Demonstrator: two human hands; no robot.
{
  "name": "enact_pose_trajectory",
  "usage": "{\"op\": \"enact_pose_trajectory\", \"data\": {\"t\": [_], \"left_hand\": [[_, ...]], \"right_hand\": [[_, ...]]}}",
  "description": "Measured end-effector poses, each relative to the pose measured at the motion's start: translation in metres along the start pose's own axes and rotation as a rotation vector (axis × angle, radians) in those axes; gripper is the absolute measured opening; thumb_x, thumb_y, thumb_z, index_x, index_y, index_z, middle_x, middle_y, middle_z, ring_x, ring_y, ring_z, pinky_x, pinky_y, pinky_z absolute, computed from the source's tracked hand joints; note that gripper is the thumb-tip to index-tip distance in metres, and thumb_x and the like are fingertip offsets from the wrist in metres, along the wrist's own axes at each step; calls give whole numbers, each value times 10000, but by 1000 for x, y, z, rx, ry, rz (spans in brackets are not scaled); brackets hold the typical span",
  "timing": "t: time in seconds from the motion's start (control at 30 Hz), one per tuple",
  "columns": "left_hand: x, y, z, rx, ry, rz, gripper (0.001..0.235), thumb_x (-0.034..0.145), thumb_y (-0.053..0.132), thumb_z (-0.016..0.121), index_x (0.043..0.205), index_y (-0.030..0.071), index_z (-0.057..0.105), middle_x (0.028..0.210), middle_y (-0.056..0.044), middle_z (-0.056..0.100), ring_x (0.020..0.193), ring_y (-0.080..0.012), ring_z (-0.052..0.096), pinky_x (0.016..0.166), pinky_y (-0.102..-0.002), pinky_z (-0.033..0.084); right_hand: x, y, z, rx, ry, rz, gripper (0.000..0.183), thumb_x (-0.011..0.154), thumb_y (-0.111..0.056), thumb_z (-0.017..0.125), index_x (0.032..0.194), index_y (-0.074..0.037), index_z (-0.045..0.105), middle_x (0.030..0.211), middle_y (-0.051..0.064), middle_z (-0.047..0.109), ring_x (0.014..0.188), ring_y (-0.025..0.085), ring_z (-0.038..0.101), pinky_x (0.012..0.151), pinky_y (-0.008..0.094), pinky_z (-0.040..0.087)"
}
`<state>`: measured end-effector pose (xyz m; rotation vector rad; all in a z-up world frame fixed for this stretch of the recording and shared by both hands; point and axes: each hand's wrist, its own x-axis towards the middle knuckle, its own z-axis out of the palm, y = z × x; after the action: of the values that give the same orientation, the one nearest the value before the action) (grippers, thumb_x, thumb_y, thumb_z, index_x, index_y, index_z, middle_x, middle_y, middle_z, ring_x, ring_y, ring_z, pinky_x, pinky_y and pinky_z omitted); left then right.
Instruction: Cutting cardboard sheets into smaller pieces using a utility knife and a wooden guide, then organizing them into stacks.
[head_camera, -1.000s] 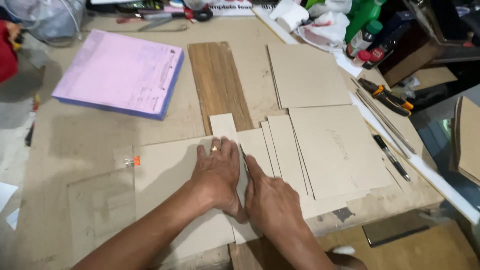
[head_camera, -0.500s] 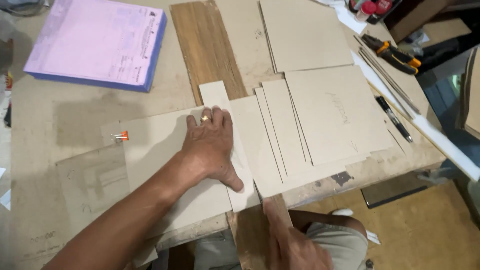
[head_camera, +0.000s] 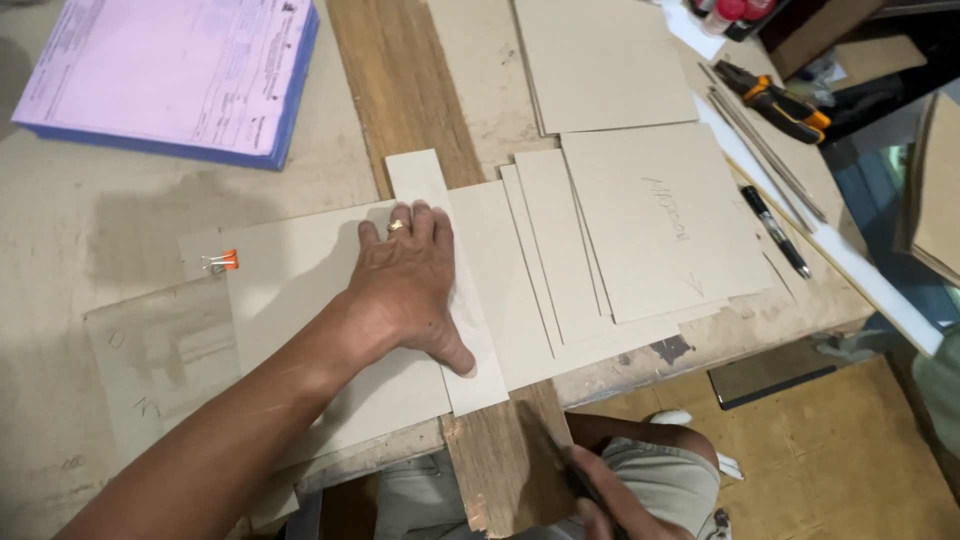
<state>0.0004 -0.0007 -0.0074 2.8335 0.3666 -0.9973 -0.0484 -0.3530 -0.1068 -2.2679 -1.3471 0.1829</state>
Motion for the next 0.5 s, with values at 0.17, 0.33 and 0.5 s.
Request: {"op": "enact_pose_trajectory", "data": {"t": [0.17, 0.33, 0.5], "left_hand": [[3, 1, 0, 7, 25, 9, 1754, 470, 802, 1019, 1593, -42, -32, 1674, -236, 3, 1557, -453, 9, 1204, -631, 135], [5, 0, 3, 17, 62, 15, 1727, 450, 841, 1017, 1579, -36, 48, 1634, -215, 102, 1526, -422, 112, 1167, -593, 226], [2, 0, -1, 45, 63, 11, 1712, 453, 855, 1012, 1578, -34, 77, 1581, -206, 169, 1468, -403, 200, 1133, -570, 283]], "right_hand": [[66, -77, -58, 422, 176, 1082, 603, 872, -317, 591, 1464, -401, 510, 1186, -73, 802, 811, 146, 754, 783, 301, 601], [114, -63, -55, 1130, 542, 1272, 714, 907, -254, 506, 1586, -54, 413, 1313, 258, 724, 1201, 376, 709, 1006, 482, 570], [118, -45, -46, 1218, 631, 1087, 565, 978, -141, 474, 1530, -20, 493, 1200, 275, 714, 1108, 414, 710, 1010, 473, 568]]}}
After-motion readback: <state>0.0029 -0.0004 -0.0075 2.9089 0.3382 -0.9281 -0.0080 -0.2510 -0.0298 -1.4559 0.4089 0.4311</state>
